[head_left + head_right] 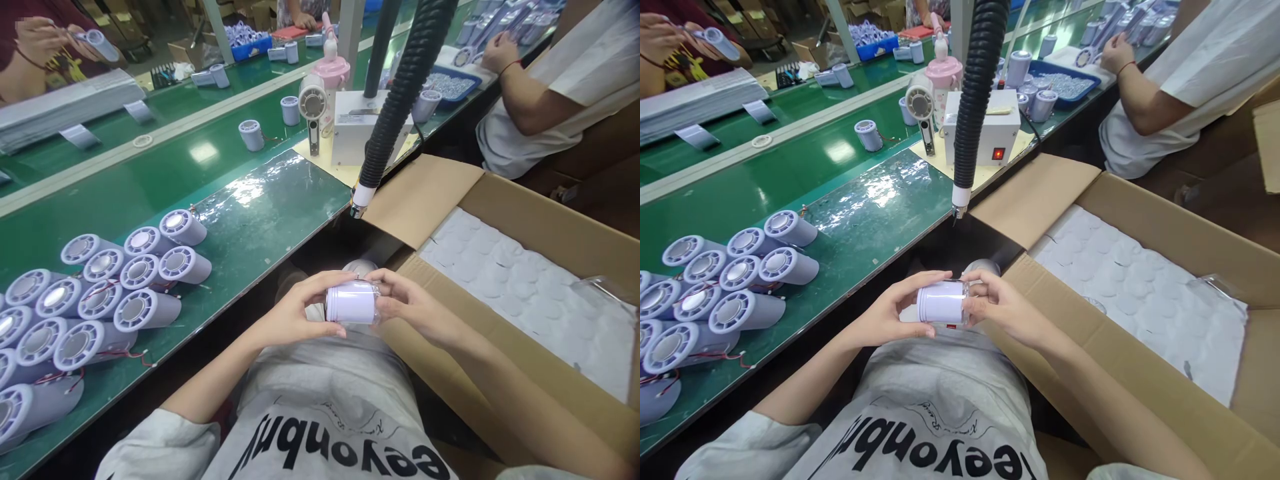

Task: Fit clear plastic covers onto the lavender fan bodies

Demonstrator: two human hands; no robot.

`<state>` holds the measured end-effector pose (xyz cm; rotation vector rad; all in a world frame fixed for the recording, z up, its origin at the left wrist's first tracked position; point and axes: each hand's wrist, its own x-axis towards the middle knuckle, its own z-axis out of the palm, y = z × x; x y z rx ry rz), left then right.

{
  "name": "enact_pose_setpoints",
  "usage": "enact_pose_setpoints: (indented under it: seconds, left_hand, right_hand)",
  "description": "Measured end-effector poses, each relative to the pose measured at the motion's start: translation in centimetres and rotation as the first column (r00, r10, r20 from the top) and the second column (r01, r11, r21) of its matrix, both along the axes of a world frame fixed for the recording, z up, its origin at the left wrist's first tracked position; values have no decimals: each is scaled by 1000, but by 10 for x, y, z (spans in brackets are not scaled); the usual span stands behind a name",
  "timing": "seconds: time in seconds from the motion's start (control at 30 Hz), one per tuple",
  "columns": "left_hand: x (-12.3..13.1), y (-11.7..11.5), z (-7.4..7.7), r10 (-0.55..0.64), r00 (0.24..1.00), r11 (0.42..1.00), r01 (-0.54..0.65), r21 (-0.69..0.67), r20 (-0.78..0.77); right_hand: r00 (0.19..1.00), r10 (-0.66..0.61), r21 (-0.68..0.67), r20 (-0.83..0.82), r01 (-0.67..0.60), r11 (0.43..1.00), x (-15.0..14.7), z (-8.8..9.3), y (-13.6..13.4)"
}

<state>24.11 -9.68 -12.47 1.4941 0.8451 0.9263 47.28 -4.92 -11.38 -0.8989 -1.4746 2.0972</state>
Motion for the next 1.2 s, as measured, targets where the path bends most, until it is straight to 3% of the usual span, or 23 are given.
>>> enact_pose_setpoints:
  seconds: [0.47,0.67,0.8,0.87,0.93,0.97,1.0,1.03,1.1,1.13,1.17,1.2]
  left_hand:
    - [-1,1,-3,-7,1000,999,6,46,16]
    - [1,1,-4,2,1000,992,-3,126,4]
    - [4,-5,2,37,999,999,-36,31,-34]
    - [6,-8,5,58,998,996,-59,-65,-8]
    - [7,-9,7,82,995,986,-73,-149,54]
    - [7,-10,7,92,992,980,-74,-182,92]
    - [7,-10,8,96,988,975,-68,-212,124]
    - [7,-9,8,92,984,969,-53,-242,153]
    - [5,-9,9,69,982,957,-15,-291,176]
    - [5,-9,10,53,985,956,-2,-295,165]
    - [4,-9,10,34,989,959,8,-285,142]
    - [3,-9,11,16,993,965,15,-261,117]
  right_hand:
    - [1000,-16,-258,7,18,966,-14,-2,-6]
    - [999,34,-430,39,-14,903,-16,-4,-6]
    - [994,106,-441,40,-78,894,-14,-7,-8]
    - [994,112,-301,19,-101,948,-11,-8,-10]
    - [998,54,22,28,-54,998,-6,-10,-12]
    - [999,8,239,42,-18,971,-3,-11,-12]
    - [998,-26,453,54,-2,891,-1,-12,-12]
    - [997,-42,632,62,-7,775,2,-13,-12]
    - [996,-23,824,82,-54,564,6,-14,-11]
    - [996,-4,854,86,-72,515,7,-14,-11]
    - [996,7,846,89,-80,527,8,-14,-10]
    - [997,8,804,83,-72,590,9,-13,-11]
